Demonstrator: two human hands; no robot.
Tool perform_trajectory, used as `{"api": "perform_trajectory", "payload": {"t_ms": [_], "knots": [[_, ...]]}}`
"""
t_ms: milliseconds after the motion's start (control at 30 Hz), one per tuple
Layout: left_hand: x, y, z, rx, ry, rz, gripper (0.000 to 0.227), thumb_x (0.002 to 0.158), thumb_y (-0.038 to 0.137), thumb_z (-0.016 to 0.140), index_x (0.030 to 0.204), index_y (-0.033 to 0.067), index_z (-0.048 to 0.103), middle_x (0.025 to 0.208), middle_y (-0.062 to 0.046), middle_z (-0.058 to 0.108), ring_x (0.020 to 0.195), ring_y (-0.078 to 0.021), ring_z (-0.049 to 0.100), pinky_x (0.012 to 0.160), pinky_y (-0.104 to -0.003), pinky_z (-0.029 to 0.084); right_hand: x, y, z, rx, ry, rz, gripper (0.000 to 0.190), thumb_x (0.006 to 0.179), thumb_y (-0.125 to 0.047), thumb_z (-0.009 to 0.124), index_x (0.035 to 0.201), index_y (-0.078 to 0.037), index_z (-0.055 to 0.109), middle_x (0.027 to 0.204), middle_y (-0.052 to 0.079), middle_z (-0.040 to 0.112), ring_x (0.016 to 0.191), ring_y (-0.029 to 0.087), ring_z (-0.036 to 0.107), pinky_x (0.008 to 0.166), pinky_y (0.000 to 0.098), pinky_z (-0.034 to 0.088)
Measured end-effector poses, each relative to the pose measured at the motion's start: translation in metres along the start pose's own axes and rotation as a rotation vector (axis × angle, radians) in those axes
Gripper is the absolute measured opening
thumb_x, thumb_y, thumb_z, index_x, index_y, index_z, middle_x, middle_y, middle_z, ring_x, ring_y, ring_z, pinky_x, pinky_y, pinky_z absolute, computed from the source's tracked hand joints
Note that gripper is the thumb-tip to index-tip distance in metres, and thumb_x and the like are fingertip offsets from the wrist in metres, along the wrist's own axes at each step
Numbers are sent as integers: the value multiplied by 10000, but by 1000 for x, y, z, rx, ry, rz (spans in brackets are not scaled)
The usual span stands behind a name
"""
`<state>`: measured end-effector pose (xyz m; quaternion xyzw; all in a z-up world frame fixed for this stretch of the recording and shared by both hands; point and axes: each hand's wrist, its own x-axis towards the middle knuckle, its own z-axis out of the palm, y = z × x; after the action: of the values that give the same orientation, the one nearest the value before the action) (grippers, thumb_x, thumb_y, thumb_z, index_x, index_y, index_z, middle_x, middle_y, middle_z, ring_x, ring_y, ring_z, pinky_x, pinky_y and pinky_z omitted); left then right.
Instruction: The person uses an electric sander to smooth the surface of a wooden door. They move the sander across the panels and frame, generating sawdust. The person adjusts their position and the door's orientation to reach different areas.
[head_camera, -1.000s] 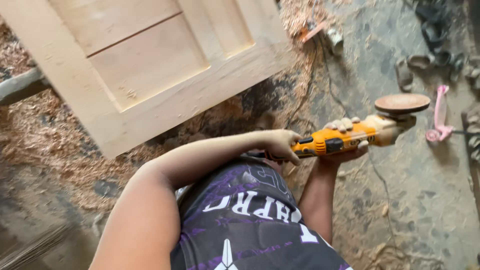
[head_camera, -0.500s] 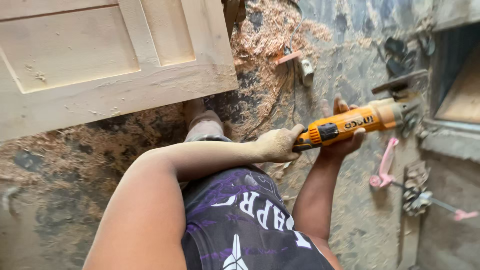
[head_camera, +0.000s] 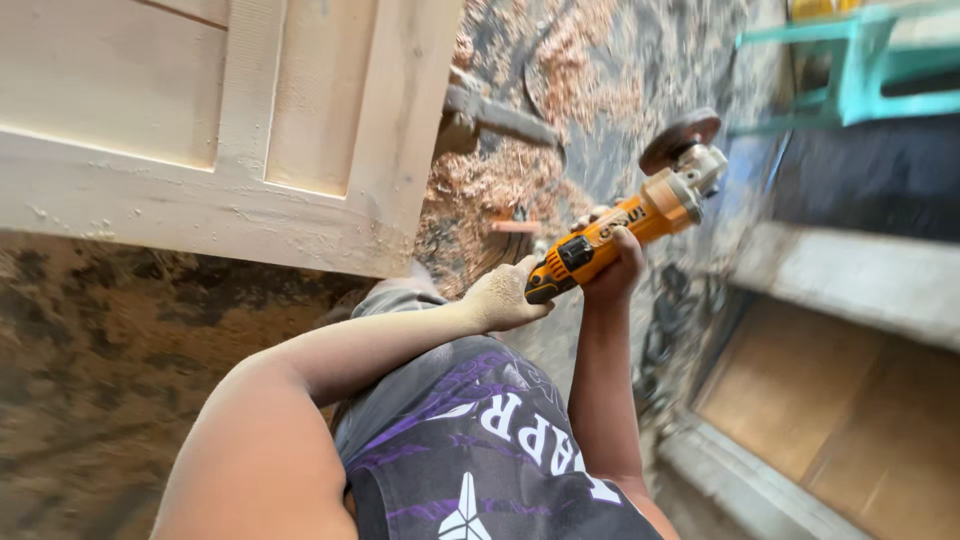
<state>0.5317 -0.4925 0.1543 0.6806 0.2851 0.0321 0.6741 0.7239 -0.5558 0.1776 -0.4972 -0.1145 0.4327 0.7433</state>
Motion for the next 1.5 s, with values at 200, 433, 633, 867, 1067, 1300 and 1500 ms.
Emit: {"api": "perform_trajectory", "payload": {"t_ms": [200,433,633,867,1067,1300,1500], "knots": [[65,13,-13,-97,238,-64,544,792,415,746,1173,51,613,1000,-231,742,973,-387,730,890,-470,563,112,-11,17,11,-77,196,458,884,-228,626,1282,-26,524,1071,157,648,951,314,669,871,469,574],[124,-1,-23,-391,553,-110,637,747,410,771,1256,52,630,1084,-154,744,998,-269,733,920,-376,566,232,22,60,-185,-319,462,423,861,-172,680,1193,46,535,951,179,664,833,323,702,761,460,619],[166,3,-12,-534,891,-62,510,991,508,559,1219,63,658,943,-107,741,762,-182,695,752,-362,553,279,46,127,-184,-773,541,403,863,-127,715,1171,32,511,934,181,655,797,309,675,735,447,608],[200,4,14,-987,1160,187,492,1102,427,451,1199,-1,675,763,-83,633,534,-147,580,483,-338,511,269,32,167,-388,-1072,626,409,808,-102,706,1146,31,518,911,180,665,790,308,713,736,438,641],[194,-32,19,-1334,1236,466,475,1056,455,432,1236,44,587,817,-92,670,632,-184,659,573,-351,567,225,84,203,-700,-1341,613,400,773,-119,688,1119,21,544,877,145,675,763,250,721,708,384,647],[172,-85,-8,-1515,1502,388,683,1072,646,298,1168,47,612,892,-105,720,754,-166,712,709,-304,603,162,175,228,-1291,-1448,463,401,685,-111,765,1030,-14,586,844,94,682,693,204,713,656,352,645],[138,-116,-59,-1689,1683,223,661,1009,655,291,1149,77,581,830,-77,667,661,-159,677,597,-340,585,130,229,240,-1475,-1608,269,465,686,-156,824,1072,-2,614,889,91,715,757,200,727,708,334,635]]}}
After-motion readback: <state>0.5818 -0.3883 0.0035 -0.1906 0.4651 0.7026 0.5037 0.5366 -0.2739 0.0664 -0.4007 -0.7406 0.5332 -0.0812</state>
